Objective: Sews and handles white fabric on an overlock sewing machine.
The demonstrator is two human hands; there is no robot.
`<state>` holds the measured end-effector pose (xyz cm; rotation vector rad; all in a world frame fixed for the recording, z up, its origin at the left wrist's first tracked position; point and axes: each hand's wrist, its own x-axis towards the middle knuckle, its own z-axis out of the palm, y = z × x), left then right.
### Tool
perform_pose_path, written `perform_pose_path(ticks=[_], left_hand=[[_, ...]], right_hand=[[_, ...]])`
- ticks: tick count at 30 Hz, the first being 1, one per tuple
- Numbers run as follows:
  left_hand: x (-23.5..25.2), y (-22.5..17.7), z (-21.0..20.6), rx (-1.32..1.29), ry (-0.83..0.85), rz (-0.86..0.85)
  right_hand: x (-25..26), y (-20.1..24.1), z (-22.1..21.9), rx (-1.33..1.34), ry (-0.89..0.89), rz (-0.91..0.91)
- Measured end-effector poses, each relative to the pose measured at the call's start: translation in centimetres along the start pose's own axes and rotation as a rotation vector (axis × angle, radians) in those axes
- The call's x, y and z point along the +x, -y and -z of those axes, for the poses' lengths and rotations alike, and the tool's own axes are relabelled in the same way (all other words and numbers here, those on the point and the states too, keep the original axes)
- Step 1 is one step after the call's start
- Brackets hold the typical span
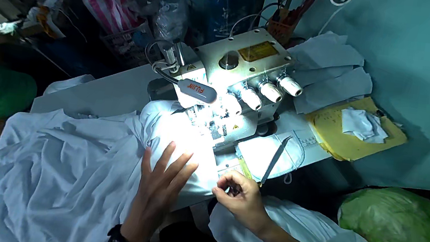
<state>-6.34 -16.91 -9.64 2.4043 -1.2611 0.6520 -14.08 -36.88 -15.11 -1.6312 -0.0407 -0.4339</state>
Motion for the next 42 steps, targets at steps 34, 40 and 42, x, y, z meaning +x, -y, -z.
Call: perform_pose_path(ticks=[34, 40, 42], left_hand=[[0.1, -1.4, -0.5, 0.014, -0.077, 0.691], [-2.6, -6.6, 2.3, -0.249, -0.109, 0.442], [-4.9, -7.7, 2.0, -0.77, -0.058, 0.316]], right_hand=[[9.2, 4.2, -0.2, -0.929, 0.056, 0.519], [9.0, 4.4, -2.2, -0.802, 0.067, 0.571], [7.3, 3.6, -1.7, -0.615, 0.088, 0.516]])
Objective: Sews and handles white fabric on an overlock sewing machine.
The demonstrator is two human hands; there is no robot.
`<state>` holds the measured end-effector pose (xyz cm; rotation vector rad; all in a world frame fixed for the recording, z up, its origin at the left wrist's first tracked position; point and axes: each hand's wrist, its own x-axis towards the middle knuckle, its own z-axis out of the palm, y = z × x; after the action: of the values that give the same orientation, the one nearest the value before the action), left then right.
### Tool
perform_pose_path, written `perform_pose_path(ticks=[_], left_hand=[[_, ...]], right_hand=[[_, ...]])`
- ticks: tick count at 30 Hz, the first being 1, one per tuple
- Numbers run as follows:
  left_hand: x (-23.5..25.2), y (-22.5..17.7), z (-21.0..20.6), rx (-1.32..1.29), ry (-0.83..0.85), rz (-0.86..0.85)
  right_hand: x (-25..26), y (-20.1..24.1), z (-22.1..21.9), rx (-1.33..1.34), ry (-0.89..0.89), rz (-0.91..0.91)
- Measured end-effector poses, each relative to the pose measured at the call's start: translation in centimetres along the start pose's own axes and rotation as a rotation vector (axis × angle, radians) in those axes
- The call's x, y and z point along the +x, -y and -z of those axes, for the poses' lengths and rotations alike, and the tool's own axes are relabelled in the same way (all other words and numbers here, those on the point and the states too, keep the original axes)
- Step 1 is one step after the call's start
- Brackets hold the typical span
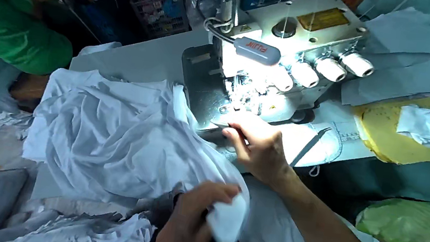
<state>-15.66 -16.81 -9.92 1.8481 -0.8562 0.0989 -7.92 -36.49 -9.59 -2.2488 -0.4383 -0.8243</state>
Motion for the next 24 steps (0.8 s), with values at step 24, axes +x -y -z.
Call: perform_pose_path(ticks=[24], left_hand=[[-6.1, -3.4, -1.0, -0.514, 0.374, 0.07]], right_hand=[[-16.0, 1.2, 1.5, 0.475, -0.039, -0.286]])
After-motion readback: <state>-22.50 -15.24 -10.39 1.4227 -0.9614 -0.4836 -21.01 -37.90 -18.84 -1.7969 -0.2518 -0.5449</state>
